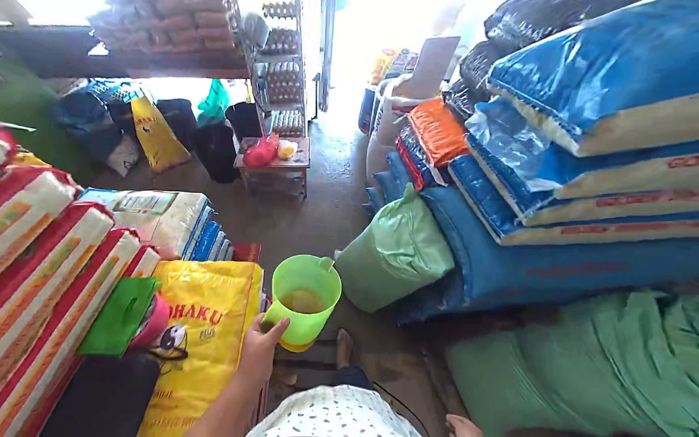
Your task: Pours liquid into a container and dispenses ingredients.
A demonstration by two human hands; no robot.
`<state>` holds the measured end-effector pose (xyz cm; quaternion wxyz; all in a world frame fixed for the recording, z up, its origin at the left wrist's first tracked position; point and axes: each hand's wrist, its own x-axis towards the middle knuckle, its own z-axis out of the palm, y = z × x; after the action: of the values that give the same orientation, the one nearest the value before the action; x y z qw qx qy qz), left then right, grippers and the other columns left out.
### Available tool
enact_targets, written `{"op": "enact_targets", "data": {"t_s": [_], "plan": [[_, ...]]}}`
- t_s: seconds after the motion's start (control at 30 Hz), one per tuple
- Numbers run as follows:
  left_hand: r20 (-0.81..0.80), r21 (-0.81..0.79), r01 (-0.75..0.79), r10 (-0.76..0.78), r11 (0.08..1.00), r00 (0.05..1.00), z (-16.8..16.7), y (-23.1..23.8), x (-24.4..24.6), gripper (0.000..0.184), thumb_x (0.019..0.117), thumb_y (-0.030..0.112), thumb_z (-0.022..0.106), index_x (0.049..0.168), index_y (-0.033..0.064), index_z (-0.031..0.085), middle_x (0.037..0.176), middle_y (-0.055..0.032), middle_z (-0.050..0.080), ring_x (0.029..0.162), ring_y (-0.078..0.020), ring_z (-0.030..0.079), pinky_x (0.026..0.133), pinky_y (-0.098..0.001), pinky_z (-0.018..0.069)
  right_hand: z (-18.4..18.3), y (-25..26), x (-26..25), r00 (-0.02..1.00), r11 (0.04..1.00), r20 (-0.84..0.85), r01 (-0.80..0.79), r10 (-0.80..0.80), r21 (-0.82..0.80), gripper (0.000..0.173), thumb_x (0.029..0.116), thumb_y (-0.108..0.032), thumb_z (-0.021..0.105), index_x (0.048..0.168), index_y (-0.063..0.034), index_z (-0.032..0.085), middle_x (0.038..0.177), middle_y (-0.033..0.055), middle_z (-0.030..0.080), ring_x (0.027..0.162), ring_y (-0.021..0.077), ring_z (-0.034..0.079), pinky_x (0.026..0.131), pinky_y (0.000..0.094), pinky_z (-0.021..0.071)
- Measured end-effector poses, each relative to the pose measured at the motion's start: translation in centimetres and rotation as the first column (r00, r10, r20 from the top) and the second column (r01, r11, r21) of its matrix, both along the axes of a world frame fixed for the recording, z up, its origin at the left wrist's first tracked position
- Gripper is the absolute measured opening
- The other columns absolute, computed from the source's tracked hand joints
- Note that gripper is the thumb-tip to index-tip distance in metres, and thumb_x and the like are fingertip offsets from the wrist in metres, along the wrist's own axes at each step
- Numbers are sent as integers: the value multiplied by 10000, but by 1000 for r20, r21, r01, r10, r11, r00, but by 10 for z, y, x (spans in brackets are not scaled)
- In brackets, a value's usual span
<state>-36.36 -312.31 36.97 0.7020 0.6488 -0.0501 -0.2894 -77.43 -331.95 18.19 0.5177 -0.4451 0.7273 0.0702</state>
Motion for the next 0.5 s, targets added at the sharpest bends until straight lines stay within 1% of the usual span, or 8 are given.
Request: {"op": "enact_targets", "data": {"t_s": [0.07, 0.13, 0.17, 0.2, 0.27, 0.33, 0.4, 0.5], "plan": [[22, 20, -37, 36, 999, 999, -8, -40, 24, 210, 903, 16, 713, 1083, -40, 622, 929, -80, 719, 858, -130, 709, 816, -311, 608, -19, -65, 30, 999, 997, 39, -31, 34, -67, 404, 1084, -188, 484, 1385, 74, 544, 1346, 308, 576, 1204, 399, 593, 1024, 550, 470], [43, -1, -107, 107, 994, 993, -11, -87, 59, 230, 892, 7, 717, 1098, -48, 629, 932, -80, 729, 859, -129, 715, 817, -306, 612, -36, -142, 99, 983, 973, 112, -119, 144, -199, 359, 1060, -155, 525, 1318, 83, 597, 1292, 330, 604, 1186, 434, 603, 1019, 593, 470], [49, 8, -142, 141, 990, 989, -12, -103, 75, 249, 891, 11, 721, 1113, -50, 625, 938, -74, 728, 863, -123, 712, 821, -301, 609, -36, -170, 141, 969, 958, 145, -162, 199, -235, 359, 1056, -164, 535, 1309, 80, 609, 1299, 333, 606, 1210, 449, 597, 1040, 614, 460], [54, 17, -181, 179, 983, 982, -12, -117, 90, 253, 894, 17, 718, 1115, -48, 615, 942, -64, 721, 869, -112, 704, 827, -293, 602, -25, -195, 187, 953, 948, 170, -206, 251, -243, 370, 1066, -191, 533, 1319, 68, 611, 1316, 326, 604, 1232, 448, 591, 1057, 615, 451], [54, 7, -267, 266, 964, 962, -10, -148, 124, 229, 903, 6, 696, 1101, -41, 590, 936, -50, 706, 865, -99, 689, 825, -280, 587, 10, -247, 292, 915, 925, 228, -271, 333, -265, 381, 1077, -224, 527, 1310, 61, 625, 1299, 299, 624, 1211, 413, 604, 1056, 577, 451], [53, 11, -338, 337, 941, 940, -10, -173, 164, 253, 922, 22, 682, 1142, -50, 578, 963, -60, 696, 880, -103, 679, 833, -281, 578, 34, -288, 395, 840, 889, 322, -349, 437, -295, 389, 1087, -229, 506, 1323, 62, 611, 1305, 271, 632, 1195, 370, 621, 1052, 522, 470], [62, 13, -389, 388, 921, 920, -18, -194, 208, 271, 927, 36, 685, 1160, -56, 583, 974, -72, 703, 886, -118, 689, 835, -298, 591, 37, -321, 488, 739, 848, 423, -406, 524, -340, 385, 1083, -218, 499, 1338, 52, 599, 1305, 247, 636, 1170, 332, 633, 1028, 488, 491], [89, 6, -424, 422, 906, 902, -41, -227, 283, 174, 941, 12, 667, 1096, -25, 598, 909, -43, 707, 817, -93, 689, 772, -266, 599, 20, -363, 611, 654, 850, 543, -387, 526, -357, 364, 1073, -202, 526, 1348, 26, 594, 1297, 205, 645, 1143, 264, 644, 1001, 424, 511]]}}
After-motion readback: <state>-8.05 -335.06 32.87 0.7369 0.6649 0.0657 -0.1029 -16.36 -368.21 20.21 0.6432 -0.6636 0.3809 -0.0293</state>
